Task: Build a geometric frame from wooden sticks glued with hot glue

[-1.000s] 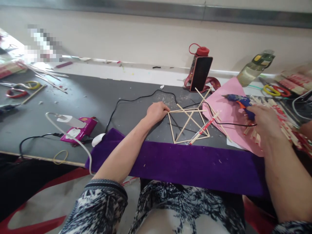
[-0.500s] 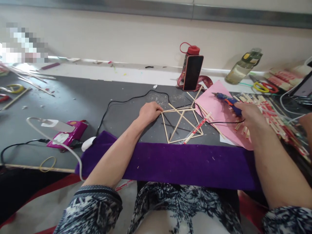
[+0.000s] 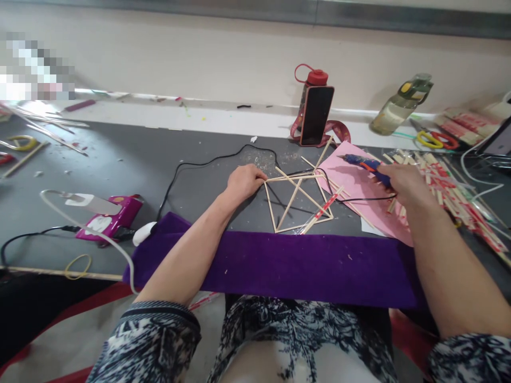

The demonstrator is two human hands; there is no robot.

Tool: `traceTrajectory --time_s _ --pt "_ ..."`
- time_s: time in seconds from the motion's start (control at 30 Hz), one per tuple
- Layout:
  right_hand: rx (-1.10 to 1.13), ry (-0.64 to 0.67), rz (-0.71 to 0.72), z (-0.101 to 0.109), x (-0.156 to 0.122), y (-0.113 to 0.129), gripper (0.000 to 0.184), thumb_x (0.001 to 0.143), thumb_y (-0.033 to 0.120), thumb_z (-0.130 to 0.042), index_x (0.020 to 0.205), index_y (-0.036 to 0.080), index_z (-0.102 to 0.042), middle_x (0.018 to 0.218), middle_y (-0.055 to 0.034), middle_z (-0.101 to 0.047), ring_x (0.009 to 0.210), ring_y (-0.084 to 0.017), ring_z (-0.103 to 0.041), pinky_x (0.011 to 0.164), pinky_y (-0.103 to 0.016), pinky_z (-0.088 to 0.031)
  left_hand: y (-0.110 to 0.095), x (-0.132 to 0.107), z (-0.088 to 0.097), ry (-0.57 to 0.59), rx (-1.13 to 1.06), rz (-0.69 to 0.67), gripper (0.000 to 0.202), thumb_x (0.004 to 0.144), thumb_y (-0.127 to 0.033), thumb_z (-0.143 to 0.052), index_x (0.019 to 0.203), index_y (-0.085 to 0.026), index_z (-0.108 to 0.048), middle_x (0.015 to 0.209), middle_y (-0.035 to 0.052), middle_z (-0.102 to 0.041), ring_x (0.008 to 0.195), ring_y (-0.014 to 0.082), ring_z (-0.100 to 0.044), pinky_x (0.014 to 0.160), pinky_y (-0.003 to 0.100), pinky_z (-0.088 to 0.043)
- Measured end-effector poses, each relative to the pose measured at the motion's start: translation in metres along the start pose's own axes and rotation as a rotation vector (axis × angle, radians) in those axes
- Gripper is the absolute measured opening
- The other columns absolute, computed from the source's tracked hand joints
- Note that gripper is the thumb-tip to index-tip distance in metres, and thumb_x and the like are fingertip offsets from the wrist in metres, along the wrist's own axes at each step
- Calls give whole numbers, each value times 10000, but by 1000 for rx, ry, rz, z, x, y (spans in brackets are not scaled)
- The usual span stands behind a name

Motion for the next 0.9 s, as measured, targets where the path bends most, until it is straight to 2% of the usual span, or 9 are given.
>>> traceTrajectory --time_s 0.13,0.23,0.3,0.43,0.53,0.67,0.73,0.83,0.9 --pt "186 -69 -138 9 -9 0 177 729 334 -631 821 184 -649 777 -100 -705 487 -127 -537 439 -273 -398 0 -1 1 -10 -6 -2 278 831 -247 -571 1008 -302 -777 1011 16 -752 965 196 -663 816 262 -468" --pt "415 -93 -212 10 -15 -1 191 647 266 -694 824 223 -638 806 -65 -680 582 -136 -574 462 -250 -394 -1 -2 1 -9 -4 -5 278 833 -247 -570 1011 -298 -776 1019 16 -750 969 192 -661 832 259 -469" --pt "533 -97 -245 10 -18 -1 189 612 212 -708 779 234 -621 760 -40 -642 579 -132 -544 459 -251 -379 -1 -2 2 -10 -1 -1 280 832 -244 -568 1012 -290 -777 1029 19 -748 968 193 -662 834 260 -470" --pt "762 -153 -283 12 -21 -3 87 747 280 -653 742 232 -581 708 -12 -567 554 -109 -484 496 -250 -412 -2 -2 2 -11 -5 1 287 828 -232 -562 1012 -280 -777 1034 26 -746 964 199 -663 825 268 -470" --pt "886 -143 -317 9 -23 -7 116 825 302 -568 776 208 -615 727 -10 -561 555 -93 -488 505 -231 -435 -2 -2 1 -13 -14 -8 289 826 -238 -557 1008 -275 -779 1018 31 -747 959 207 -664 816 276 -470" --pt "923 -156 -192 12 -24 -2 185 717 250 -581 860 166 -662 895 -55 -648 655 -126 -611 496 -227 -470 -2 -2 2 -10 -6 -3 292 826 -244 -557 1013 -281 -778 1007 28 -748 957 208 -663 808 273 -471" --pt "942 -141 -115 18 -21 5 219 653 213 -593 851 148 -661 938 -85 -675 638 -130 -623 475 -221 -466 -2 -3 2 -9 -6 -2 293 826 -240 -559 1017 -280 -777 1016 27 -747 962 207 -663 817 272 -471" --pt "996 -167 20 38 -15 22 214 614 151 -597 822 154 -648 892 -90 -694 583 -104 -588 468 -204 -455 -2 -3 2 -10 -12 -2 291 823 -229 -559 1010 -274 -778 1021 28 -746 964 208 -662 824 276 -473" --pt "1020 -237 93 57 -13 35 214 582 86 -605 774 179 -626 859 -61 -692 649 -108 -611 495 -182 -449 -2 -2 2 -10 -16 5 289 821 -227 -562 1005 -277 -779 1006 25 -749 957 210 -663 815 278 -475"
Point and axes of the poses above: each hand's wrist, its own x-axis towards the middle knuckle, its own z-axis out of the back of the hand, y = z × x, the point moved 7 cm from there along x, towards the middle knuckle
